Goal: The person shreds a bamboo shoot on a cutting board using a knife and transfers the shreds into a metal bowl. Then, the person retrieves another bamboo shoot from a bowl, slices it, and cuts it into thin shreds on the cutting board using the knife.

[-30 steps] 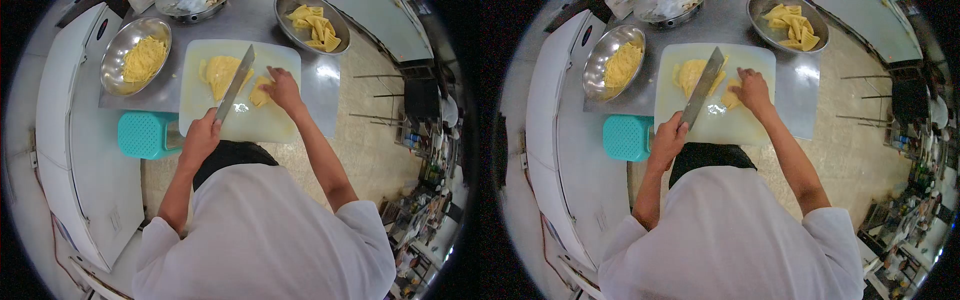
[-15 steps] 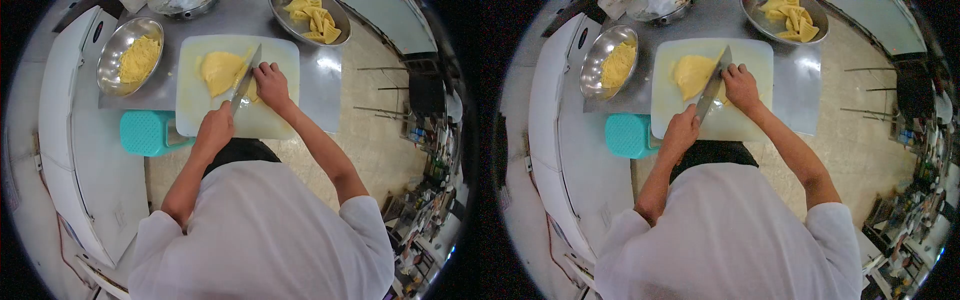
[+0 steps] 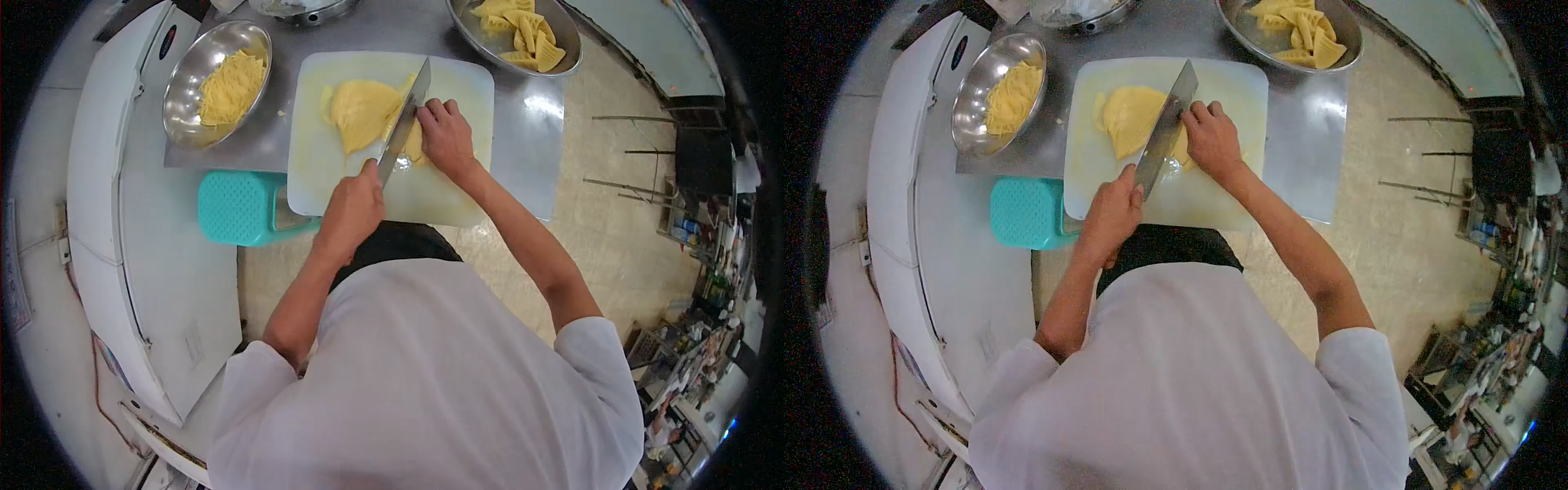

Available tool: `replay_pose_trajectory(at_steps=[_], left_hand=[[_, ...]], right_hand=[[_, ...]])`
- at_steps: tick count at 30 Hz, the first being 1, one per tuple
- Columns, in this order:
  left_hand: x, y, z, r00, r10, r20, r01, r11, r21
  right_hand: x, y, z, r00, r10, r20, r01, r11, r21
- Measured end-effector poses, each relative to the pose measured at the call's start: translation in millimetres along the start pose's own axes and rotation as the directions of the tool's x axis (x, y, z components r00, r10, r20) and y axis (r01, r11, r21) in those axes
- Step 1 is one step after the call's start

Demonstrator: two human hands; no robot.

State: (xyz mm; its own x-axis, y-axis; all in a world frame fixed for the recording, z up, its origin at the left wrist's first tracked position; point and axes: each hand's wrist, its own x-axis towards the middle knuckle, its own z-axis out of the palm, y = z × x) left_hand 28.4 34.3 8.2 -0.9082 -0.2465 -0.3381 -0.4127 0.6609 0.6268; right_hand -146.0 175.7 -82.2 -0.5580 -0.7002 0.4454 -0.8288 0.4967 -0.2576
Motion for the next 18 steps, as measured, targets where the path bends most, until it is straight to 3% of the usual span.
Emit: replay_pose_trajectory(at_steps=[2,8,12,15,18], left_hand=[[6.8,-5.2,12.6,1.0,0.014,0.001,-0.014,0.998,0.058],[-1.3,0.8,9.2,0.999,-0.003,-0.048,0.003,1.0,-0.006],[13.1,-5.1,11.1,1.0,0.018,0.016,-0.019,0.998,0.065],[1.4,3.6,6.3,0.996,0.039,-0.082,-0.038,0.999,0.004],[7.5,-1.7,13.2,0.999,0.001,0.044,-0.004,0.997,0.081]], right_hand=[[3.0,1.0,1.8,1.0,-0.002,-0.01,0.002,1.0,0.004],[-0.5,1.4,1.9,1.0,0.009,-0.014,-0.009,0.999,0.035],[-1.6,2.3,2.0,1.0,0.008,-0.011,-0.007,0.999,0.04],[-2.8,2.1,0.8,1.0,0.026,-0.008,-0.025,0.999,0.045],[-2.8,2.7,0.3,0.999,0.018,0.026,-0.018,0.999,0.026]])
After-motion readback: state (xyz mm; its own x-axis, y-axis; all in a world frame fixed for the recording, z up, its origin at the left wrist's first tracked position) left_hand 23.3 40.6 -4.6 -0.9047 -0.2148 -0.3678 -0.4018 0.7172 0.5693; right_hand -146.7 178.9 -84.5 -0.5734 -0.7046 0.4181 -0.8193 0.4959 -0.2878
